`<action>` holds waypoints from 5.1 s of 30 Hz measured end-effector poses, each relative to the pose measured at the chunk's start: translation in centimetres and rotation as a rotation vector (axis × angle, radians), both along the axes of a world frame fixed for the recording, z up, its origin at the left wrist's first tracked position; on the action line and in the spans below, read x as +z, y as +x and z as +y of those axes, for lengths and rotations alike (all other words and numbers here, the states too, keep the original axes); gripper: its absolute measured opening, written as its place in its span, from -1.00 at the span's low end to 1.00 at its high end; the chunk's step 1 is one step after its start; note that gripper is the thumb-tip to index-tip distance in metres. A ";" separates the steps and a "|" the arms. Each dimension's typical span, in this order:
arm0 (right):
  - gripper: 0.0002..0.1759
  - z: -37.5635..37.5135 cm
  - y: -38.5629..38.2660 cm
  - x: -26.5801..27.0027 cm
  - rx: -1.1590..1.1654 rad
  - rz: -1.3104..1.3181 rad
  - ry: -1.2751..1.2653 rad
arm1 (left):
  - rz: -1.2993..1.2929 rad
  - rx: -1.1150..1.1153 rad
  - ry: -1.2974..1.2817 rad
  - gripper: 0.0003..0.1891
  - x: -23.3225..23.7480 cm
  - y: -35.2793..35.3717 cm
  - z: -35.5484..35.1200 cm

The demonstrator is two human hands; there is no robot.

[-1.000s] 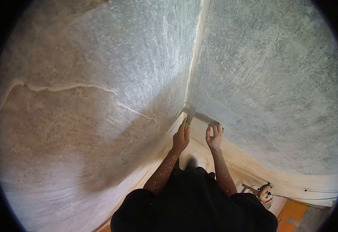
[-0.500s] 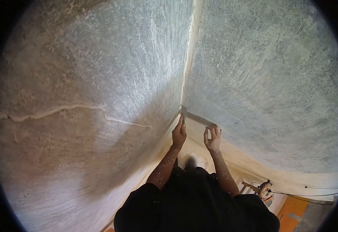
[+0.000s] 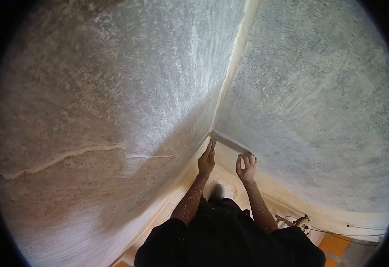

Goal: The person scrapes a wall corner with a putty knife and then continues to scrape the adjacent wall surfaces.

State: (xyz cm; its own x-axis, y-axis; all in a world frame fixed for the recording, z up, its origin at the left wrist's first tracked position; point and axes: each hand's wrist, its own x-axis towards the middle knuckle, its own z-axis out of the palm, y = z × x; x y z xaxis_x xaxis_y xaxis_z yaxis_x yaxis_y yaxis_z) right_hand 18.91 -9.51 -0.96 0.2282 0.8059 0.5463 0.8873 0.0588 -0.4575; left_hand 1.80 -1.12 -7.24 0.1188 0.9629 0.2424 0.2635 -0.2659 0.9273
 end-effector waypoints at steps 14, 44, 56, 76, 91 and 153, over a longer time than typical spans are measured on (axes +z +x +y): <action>-0.73 -0.1 1.0 -1.1 0.076 -0.004 0.105 | 0.020 0.068 0.062 -0.56 -2.6 1.4 1.1; -0.73 -0.1 1.4 -1.4 0.101 -0.018 0.095 | 0.016 0.084 0.163 -0.55 -1.5 0.8 2.2; -0.75 -0.1 1.3 -1.2 0.094 0.010 0.084 | 0.033 0.086 0.259 -0.56 -1.7 0.4 2.2; -0.76 -0.5 1.0 -1.3 0.075 0.054 0.060 | 0.028 0.066 0.131 -0.56 -1.6 0.5 1.4; -0.76 -0.5 0.9 -1.0 0.091 0.061 0.079 | -0.042 0.137 0.361 -0.52 2.9 1.4 3.0; -0.81 -1.2 1.1 0.7 0.137 0.192 0.083 | -0.214 0.048 0.204 -0.56 18.5 1.3 1.3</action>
